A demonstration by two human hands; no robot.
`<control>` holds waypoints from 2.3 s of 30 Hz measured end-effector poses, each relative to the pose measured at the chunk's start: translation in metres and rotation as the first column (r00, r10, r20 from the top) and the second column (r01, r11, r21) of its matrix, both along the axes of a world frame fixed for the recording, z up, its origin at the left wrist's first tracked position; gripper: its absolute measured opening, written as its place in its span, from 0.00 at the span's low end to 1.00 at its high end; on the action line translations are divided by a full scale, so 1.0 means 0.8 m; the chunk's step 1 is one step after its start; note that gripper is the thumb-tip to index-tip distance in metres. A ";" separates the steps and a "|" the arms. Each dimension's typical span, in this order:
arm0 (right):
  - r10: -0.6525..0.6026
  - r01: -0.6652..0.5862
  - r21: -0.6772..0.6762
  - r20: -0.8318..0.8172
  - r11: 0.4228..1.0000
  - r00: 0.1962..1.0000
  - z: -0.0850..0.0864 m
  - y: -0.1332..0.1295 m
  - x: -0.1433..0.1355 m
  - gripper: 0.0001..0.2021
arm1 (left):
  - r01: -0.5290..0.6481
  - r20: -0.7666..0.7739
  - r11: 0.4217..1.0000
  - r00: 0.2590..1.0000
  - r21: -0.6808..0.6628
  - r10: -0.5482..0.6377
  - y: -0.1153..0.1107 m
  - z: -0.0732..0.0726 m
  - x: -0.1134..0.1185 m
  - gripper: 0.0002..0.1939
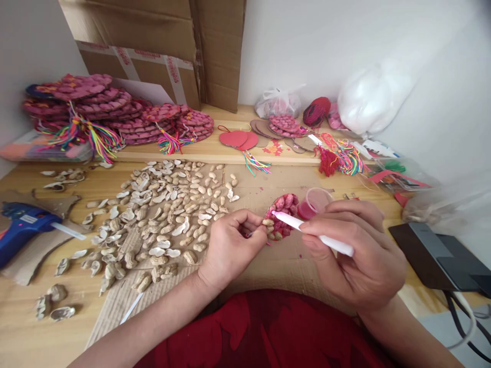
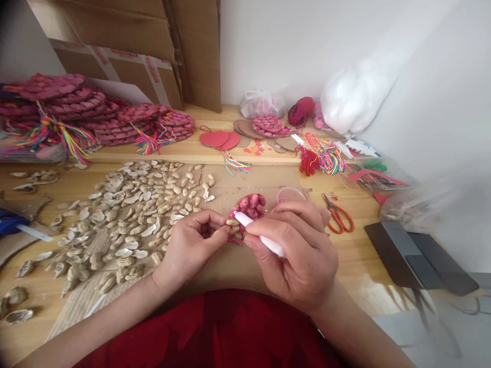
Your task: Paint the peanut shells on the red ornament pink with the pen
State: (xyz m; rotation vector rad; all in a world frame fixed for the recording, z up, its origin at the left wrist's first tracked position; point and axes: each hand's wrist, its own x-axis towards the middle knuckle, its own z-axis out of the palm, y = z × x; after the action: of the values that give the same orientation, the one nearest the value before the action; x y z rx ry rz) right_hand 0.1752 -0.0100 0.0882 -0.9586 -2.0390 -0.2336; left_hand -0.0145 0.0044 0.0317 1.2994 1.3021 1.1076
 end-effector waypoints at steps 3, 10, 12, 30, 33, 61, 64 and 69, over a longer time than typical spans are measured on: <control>-0.009 0.009 -0.013 -0.037 1.000 0.999 -0.003 0.005 0.002 0.07 | 0.029 0.075 0.999 0.997 -0.041 -0.026 0.001 -0.002 0.000 0.04; -0.006 0.000 -0.036 -0.177 0.999 0.984 -0.008 0.014 0.009 0.12 | 0.022 0.107 0.999 0.994 -0.044 -0.018 0.000 -0.002 0.000 0.02; 0.004 -0.019 -0.067 -0.214 0.998 0.977 -0.008 0.015 0.010 0.12 | 0.021 0.097 0.999 0.995 -0.026 -0.018 0.000 -0.002 0.000 0.02; -0.066 0.053 -0.084 -0.165 0.995 0.984 -0.001 0.010 0.007 0.10 | 0.003 -0.002 0.998 1.000 0.065 -0.003 -0.001 -0.008 0.000 0.03; -0.069 0.062 -0.056 -0.135 0.997 0.988 0.000 0.009 0.006 0.11 | 0.003 -0.003 0.998 1.000 0.069 -0.003 0.000 -0.006 0.000 0.03; -0.026 0.017 -0.070 -0.130 0.997 0.991 0.002 0.009 0.005 0.11 | -0.011 -0.098 0.993 0.995 0.117 0.022 -0.001 -0.003 0.000 0.04; 0.000 -0.013 -0.095 -0.141 0.995 0.990 0.001 0.010 0.005 0.10 | -0.005 -0.099 0.995 0.995 0.103 0.016 -0.002 -0.003 0.000 0.04; -0.007 -0.015 -0.114 -0.187 0.993 0.982 0.000 0.011 0.005 0.10 | 0.001 -0.076 0.996 0.997 0.086 0.006 -0.002 -0.004 0.000 0.03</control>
State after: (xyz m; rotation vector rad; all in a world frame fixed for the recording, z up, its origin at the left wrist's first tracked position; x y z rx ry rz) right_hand 0.1792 -0.0014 0.0884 -1.0080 -1.8974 -0.0224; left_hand -0.0149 0.0026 0.0288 1.4158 1.3248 1.1362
